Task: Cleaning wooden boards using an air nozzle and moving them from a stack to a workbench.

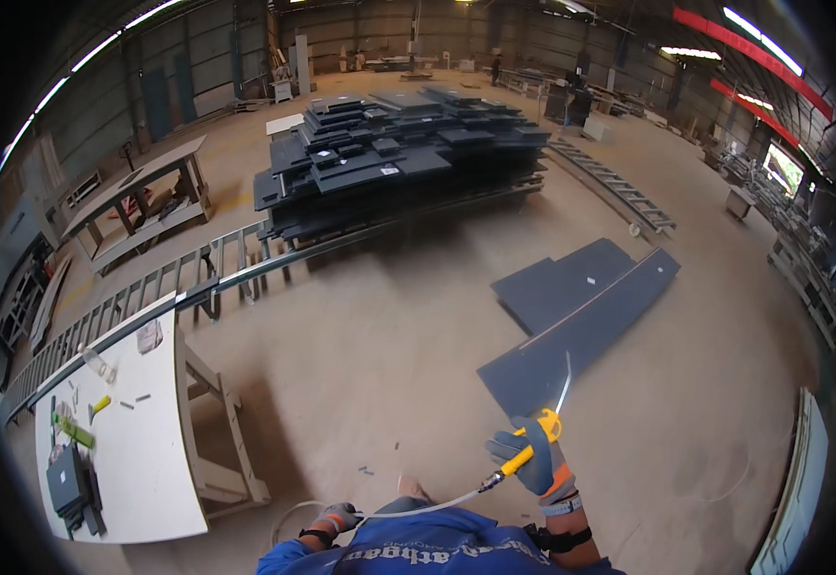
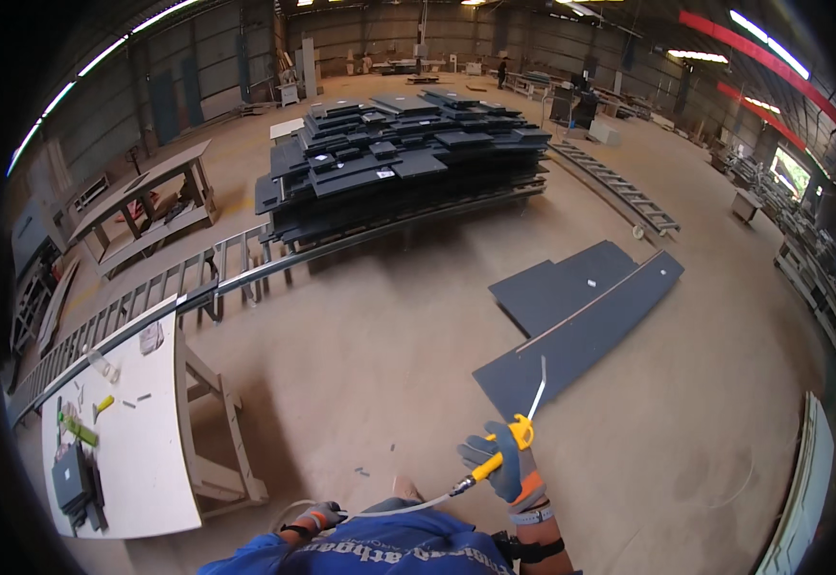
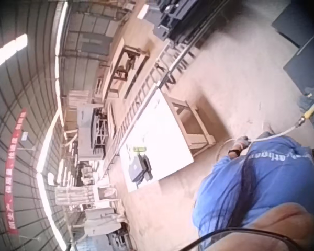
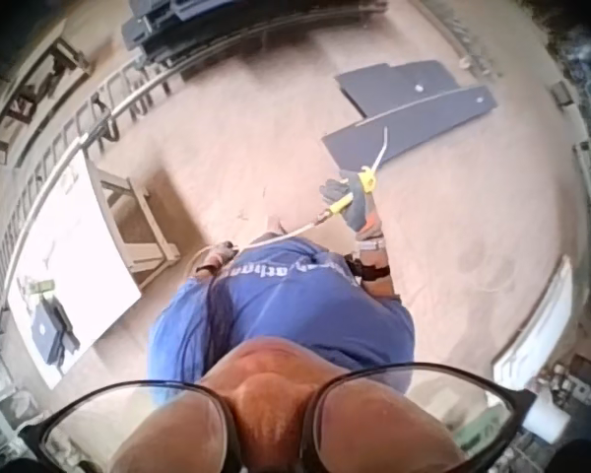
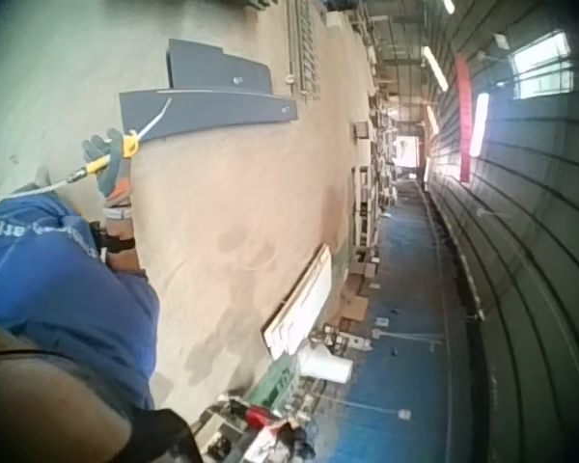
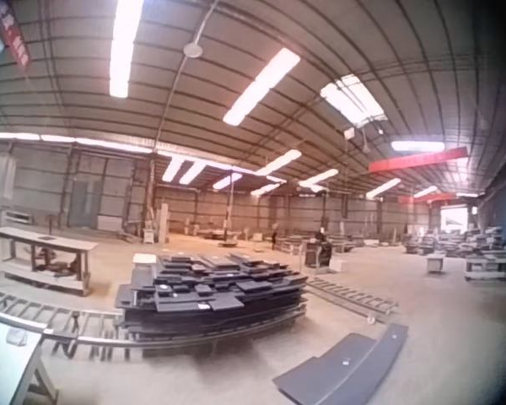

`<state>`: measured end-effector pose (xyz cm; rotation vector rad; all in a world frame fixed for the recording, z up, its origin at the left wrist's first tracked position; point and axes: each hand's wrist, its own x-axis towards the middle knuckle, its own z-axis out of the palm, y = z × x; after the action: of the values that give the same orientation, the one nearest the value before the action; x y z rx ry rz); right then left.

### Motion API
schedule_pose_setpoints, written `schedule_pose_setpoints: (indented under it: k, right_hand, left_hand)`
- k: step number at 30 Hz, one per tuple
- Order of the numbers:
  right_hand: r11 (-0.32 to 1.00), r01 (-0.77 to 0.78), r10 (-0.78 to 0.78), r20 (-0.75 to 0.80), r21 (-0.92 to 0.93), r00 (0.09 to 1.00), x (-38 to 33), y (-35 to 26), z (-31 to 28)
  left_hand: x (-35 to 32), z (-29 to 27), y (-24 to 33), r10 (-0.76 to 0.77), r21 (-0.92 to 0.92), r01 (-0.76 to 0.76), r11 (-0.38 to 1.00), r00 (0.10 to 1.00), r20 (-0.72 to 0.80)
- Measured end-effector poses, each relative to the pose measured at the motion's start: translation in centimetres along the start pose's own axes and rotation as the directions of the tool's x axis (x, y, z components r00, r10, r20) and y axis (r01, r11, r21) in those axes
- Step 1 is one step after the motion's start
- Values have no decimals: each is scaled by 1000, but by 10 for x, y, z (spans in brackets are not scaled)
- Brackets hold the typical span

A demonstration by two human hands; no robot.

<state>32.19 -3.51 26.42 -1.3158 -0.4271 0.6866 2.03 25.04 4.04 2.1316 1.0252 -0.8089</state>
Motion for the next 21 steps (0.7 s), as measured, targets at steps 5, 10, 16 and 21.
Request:
schedule_pose_setpoints:
  k: [5, 10, 16, 21]
  right_hand:
    - [840, -17, 158, -213, 543, 964, 81, -9, -32]
    - [914, -146, 283, -339, 377, 897, 171, -34, -7]
    - [926, -212, 273, -166, 312, 948, 304, -14, -2]
    - [911, -395, 412, -187, 122, 892, 436, -57, 61]
  left_hand:
    - [125, -39, 30, 191, -119, -168, 979, 957, 218]
    - [165, -116, 66, 228, 150, -289, 946, 916, 329]
    - [205, -175, 71, 104, 77, -120, 990, 977, 188]
    - [285, -167, 9, 45, -146, -16, 989, 980, 196]
